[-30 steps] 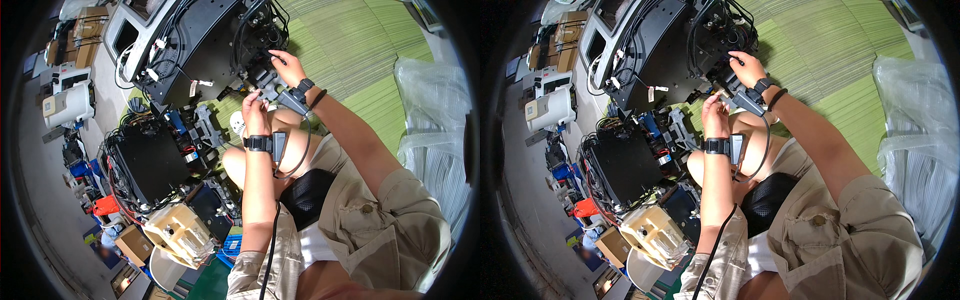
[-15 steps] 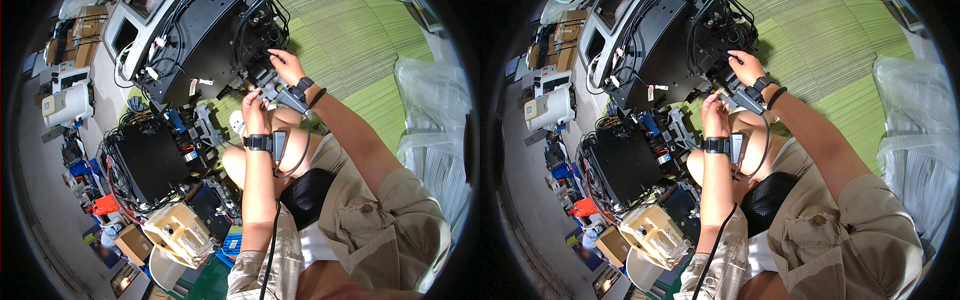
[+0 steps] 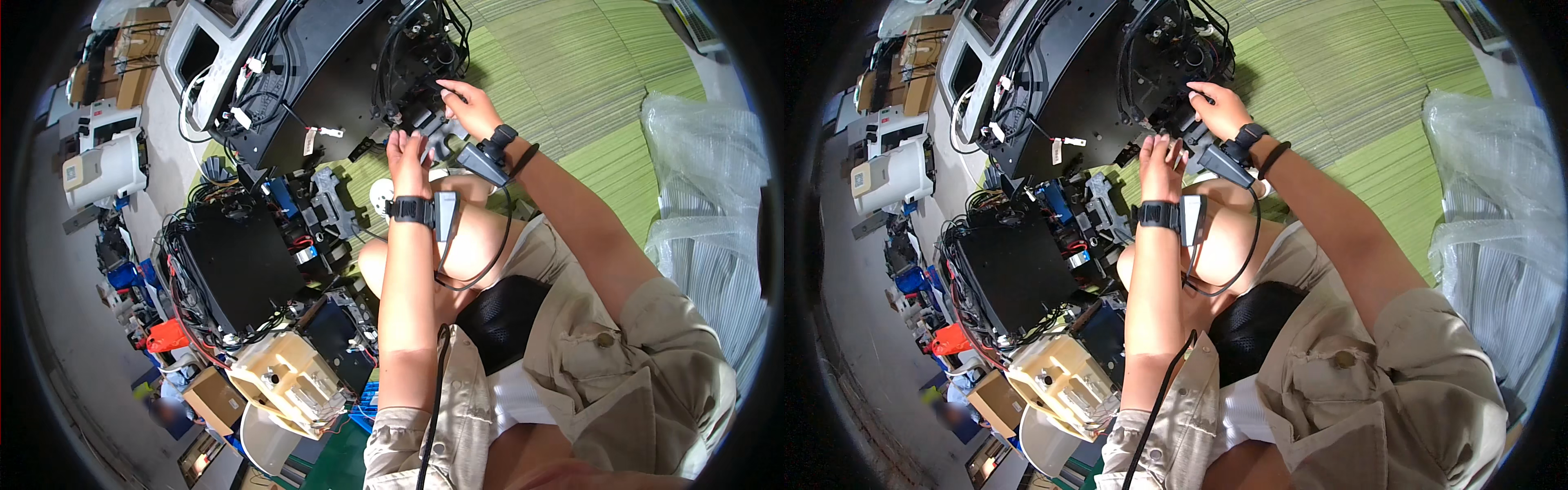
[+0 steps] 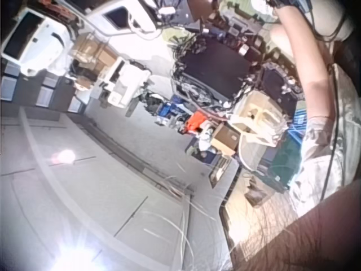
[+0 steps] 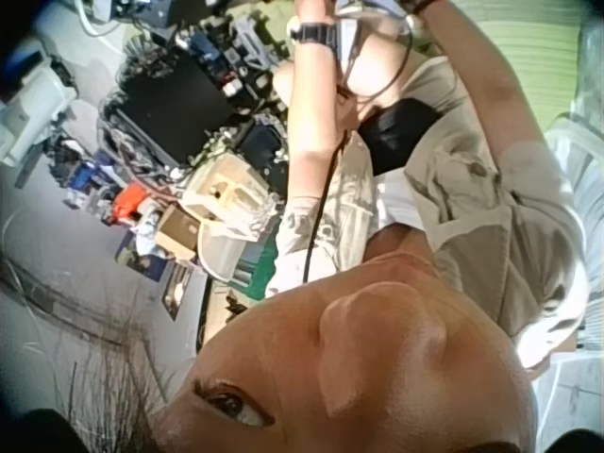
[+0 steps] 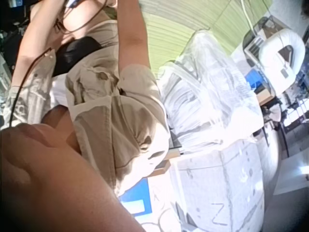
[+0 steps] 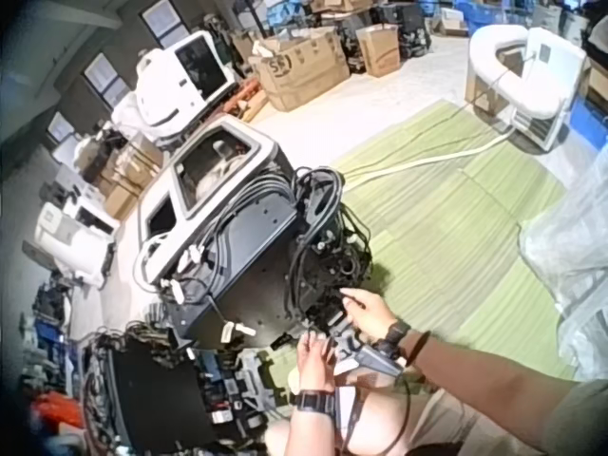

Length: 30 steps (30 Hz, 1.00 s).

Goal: Assembling or repairing the internal wiring and electronic components of a large piece of equipment.

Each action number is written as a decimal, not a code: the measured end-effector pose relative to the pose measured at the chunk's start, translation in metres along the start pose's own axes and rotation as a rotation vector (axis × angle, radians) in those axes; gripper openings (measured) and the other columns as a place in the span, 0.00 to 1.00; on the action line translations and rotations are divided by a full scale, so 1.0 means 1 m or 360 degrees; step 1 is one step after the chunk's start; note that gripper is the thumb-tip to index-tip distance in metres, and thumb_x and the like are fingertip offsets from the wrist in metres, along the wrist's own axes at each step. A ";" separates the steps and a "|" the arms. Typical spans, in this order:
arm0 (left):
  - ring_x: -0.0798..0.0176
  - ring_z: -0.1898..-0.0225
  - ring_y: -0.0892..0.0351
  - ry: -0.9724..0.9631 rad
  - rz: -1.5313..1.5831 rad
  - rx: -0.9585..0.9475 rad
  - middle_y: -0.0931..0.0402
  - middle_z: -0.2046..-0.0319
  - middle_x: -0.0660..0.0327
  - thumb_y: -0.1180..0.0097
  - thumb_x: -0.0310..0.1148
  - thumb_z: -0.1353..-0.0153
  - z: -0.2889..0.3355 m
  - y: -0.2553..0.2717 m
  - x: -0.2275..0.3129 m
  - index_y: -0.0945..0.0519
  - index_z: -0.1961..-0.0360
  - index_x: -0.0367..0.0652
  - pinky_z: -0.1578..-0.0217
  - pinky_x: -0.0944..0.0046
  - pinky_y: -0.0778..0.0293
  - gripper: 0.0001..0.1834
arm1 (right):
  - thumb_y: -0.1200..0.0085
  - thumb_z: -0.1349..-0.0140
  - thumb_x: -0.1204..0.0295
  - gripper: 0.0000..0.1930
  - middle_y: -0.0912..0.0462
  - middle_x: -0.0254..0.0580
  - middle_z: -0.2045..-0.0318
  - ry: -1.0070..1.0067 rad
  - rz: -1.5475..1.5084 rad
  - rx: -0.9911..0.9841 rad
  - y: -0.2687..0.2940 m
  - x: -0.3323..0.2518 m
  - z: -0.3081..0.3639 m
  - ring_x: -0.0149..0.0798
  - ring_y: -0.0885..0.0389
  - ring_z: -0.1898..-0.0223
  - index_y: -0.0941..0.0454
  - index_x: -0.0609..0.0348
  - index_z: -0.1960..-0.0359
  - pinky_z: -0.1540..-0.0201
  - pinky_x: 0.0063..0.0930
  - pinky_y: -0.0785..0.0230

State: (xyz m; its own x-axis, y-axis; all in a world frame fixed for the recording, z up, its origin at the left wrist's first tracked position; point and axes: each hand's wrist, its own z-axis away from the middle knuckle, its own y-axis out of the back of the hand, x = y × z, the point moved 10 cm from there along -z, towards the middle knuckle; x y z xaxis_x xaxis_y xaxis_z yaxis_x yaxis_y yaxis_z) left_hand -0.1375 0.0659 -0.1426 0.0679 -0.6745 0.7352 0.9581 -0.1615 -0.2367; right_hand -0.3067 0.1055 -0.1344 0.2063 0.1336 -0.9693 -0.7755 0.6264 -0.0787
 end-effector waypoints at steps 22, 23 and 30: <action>0.72 0.71 0.31 -0.0276 -0.0028 -0.0286 0.30 0.67 0.70 0.44 0.36 0.47 -0.058 -0.063 0.014 0.32 0.55 0.52 0.67 0.70 0.34 0.18 | 0.56 0.43 0.73 0.17 0.28 0.31 0.77 -0.0065 -0.0103 0.0029 0.045 -0.037 0.045 0.23 0.31 0.74 0.31 0.61 0.51 0.68 0.16 0.36; 0.73 0.73 0.31 -0.0254 -0.0053 -0.0295 0.30 0.70 0.70 0.44 0.36 0.47 -0.058 -0.064 0.012 0.30 0.57 0.50 0.69 0.71 0.34 0.16 | 0.56 0.43 0.73 0.17 0.28 0.31 0.77 -0.0071 -0.0105 0.0018 0.044 -0.038 0.047 0.23 0.31 0.74 0.31 0.61 0.51 0.68 0.16 0.36; 0.74 0.78 0.32 -0.0251 0.0058 -0.0461 0.28 0.75 0.68 0.47 0.37 0.44 -0.033 -0.073 -0.003 0.26 0.65 0.43 0.74 0.74 0.34 0.10 | 0.57 0.43 0.75 0.16 0.29 0.30 0.77 0.0075 0.0117 0.0039 0.049 -0.053 0.067 0.22 0.33 0.75 0.30 0.60 0.52 0.70 0.15 0.37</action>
State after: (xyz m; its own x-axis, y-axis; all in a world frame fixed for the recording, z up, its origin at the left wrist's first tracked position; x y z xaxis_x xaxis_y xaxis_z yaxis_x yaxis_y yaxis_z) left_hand -0.2169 0.0566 -0.1485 0.1644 -0.5676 0.8067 0.8367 -0.3528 -0.4188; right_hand -0.3151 0.1805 -0.0716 0.1206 0.1442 -0.9822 -0.7728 0.6347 -0.0016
